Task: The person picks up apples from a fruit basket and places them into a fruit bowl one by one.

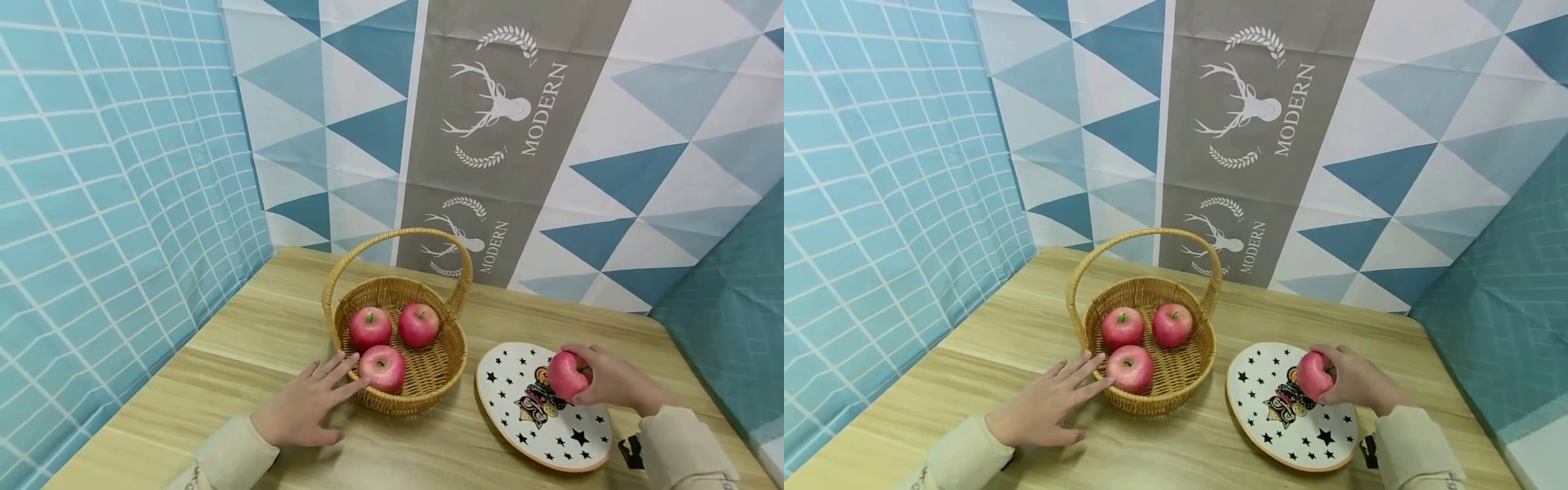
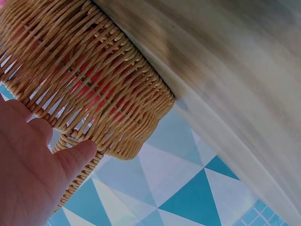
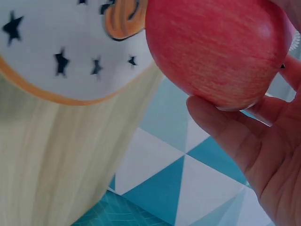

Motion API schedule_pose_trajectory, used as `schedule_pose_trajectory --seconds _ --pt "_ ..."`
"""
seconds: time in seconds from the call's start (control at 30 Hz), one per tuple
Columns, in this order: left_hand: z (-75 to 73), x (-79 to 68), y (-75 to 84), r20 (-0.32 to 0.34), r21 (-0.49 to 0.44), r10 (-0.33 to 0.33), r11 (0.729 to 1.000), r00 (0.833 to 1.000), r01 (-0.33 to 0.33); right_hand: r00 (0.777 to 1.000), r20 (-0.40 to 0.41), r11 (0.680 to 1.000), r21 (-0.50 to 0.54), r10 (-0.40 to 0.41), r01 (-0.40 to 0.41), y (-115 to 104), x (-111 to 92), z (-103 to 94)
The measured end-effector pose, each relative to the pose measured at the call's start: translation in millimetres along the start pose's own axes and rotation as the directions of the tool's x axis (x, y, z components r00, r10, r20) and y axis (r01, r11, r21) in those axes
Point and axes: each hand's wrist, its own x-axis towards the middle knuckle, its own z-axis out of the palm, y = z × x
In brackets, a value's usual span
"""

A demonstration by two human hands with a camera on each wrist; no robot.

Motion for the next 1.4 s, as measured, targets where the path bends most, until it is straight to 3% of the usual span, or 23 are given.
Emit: schedule_pose_trajectory --seconds 0.37,1.17,1.27,1.4 --pt "-2.0 0.2 1.8 0.024 0.017 -0.006 1.0 1.0 0.006 0.999 0.03 0.999 0.009 0.044 -0.045 7 4 13.6" --pt "0.3 -0.5 1.5 -0.033 0.062 0.012 0.998 0.999 -0.01 0.986 0.129 0.981 0.148 0.105 -0.124 14 8 14.5" --pt "0.3 -0.4 1.8 -0.024 0.059 0.008 0.998 1.0 -0.006 0.993 0.09 0.986 0.142 0.075 -0.087 13 10 12.7" --pt "0.7 -0.5 1.6 -0.02 0.049 0.004 0.999 1.0 -0.003 1.0 -0.02 0.994 0.107 0.013 -0.011 6 13 8.8"
